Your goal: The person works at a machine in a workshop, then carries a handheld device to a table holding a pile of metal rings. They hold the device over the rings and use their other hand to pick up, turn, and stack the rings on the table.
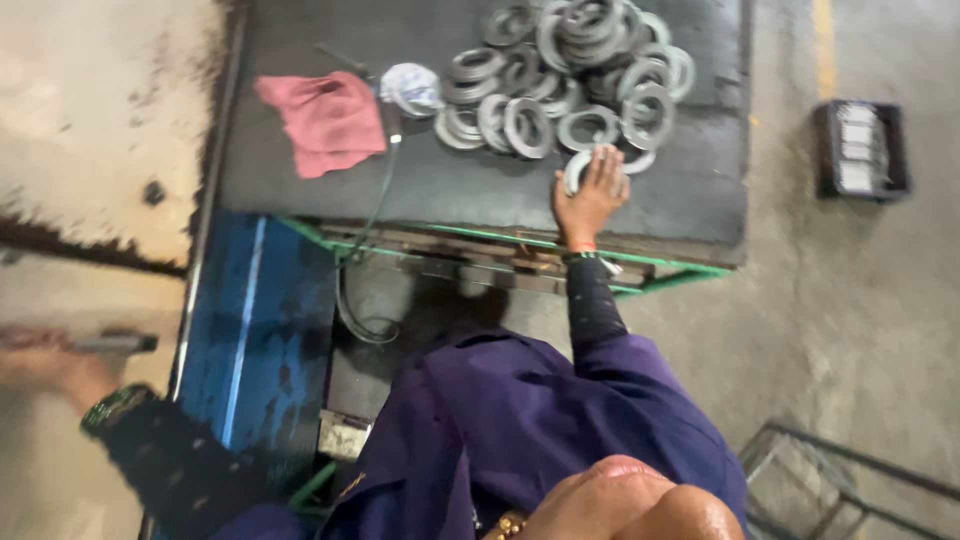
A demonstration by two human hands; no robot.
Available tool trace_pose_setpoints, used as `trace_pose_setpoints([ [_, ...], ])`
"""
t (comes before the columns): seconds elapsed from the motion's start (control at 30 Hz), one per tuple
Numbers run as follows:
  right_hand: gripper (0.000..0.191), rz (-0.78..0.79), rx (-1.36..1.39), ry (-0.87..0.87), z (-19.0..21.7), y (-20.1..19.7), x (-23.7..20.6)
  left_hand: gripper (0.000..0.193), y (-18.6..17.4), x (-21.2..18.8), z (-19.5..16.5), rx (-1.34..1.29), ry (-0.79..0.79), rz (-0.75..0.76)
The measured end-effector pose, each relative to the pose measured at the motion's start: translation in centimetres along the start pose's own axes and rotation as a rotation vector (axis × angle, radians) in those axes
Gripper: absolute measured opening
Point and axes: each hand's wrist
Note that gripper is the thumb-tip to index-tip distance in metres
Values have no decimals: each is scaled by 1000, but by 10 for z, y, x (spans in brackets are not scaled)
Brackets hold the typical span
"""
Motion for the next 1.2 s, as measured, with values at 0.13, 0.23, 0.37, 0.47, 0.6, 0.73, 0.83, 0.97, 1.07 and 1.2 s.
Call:
trace_pose_setpoints([
  [0.13,86,11,4,-14,0,-1,1,50,15,-14,-20,121,70,-69],
  [0.23,84,16,17,-10,4,1,1,61,20,-19,-26,83,79,-64],
  [0.37,83,2,11,-14,6,1,1,65,22,-20,-29,63,44,-44],
  [0.47,83,-11,88,-2,4,2,-2,68,23,-20,-29,48,31,-49],
  [0.6,64,-54,162,-11,0,8,-5,67,23,-20,-29,36,32,-42],
  [0.73,51,-62,85,-49,-5,17,-7,67,21,-20,-26,26,36,-39],
  [0.83,42,-42,46,-60,-10,22,-9,67,19,-18,-22,25,28,-56],
  [0.97,39,-56,42,-82,-15,28,-10,65,15,-14,-14,5,5,-89],
  [1.07,39,-56,46,-83,-15,31,-10,65,12,-11,-9,-3,4,-71],
  [1.2,40,-46,61,-82,-11,28,-7,64,10,-9,-3,-18,3,-65],
])
Point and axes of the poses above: each hand's wrist, its own x-axis towards the middle knuckle, its own y-axis out of the palm, z = x × y, and after that the axes turned 4 degrees about x, right-handed
